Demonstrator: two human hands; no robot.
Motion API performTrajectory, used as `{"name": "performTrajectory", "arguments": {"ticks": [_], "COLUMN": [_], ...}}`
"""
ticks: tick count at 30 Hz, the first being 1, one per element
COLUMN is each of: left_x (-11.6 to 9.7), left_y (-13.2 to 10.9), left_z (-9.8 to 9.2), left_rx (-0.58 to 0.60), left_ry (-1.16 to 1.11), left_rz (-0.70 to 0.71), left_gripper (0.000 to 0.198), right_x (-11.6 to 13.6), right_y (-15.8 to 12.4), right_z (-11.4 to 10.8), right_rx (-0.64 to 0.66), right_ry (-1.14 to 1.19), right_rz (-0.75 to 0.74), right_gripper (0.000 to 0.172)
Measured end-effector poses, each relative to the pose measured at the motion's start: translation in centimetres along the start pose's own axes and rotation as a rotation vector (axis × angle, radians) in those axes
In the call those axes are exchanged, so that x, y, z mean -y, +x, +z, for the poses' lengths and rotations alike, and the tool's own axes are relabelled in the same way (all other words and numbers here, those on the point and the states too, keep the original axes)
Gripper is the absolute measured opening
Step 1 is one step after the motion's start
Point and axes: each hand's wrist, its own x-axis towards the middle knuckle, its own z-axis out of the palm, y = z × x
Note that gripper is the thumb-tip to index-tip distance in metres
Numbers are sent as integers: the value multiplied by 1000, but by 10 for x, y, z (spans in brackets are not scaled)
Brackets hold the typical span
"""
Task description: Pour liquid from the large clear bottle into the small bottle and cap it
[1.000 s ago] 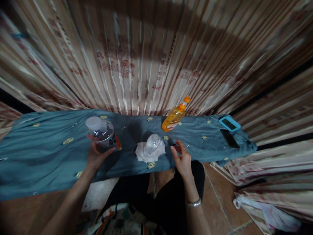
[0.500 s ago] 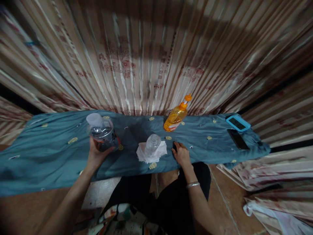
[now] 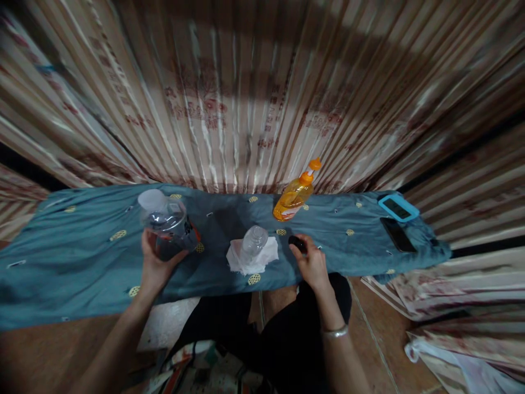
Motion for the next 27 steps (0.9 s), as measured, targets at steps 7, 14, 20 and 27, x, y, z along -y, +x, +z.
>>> {"name": "performTrajectory", "arguments": {"ticks": [7,14,20,27], "left_x": [-48,-91,-96,-91], "left_y": [-66,-61,-52,-54], "left_z": [3,97,131,131], "left_rx": [226,646,694,671], "left_ry": [113,-242,-407,-402], "left_rz": [261,114,67,123], "left_gripper": [83,101,81,73], "right_x": [88,152,172,183], "right_y": [11,45,53,48], "right_z": [-53,-70,-67,-69], "right_rx": [155,459,557,518], "right_ry": [75,-227,-515,-675], "right_rz": [-346,-598,-598,-565], "right_gripper": [39,31,21,37]}}
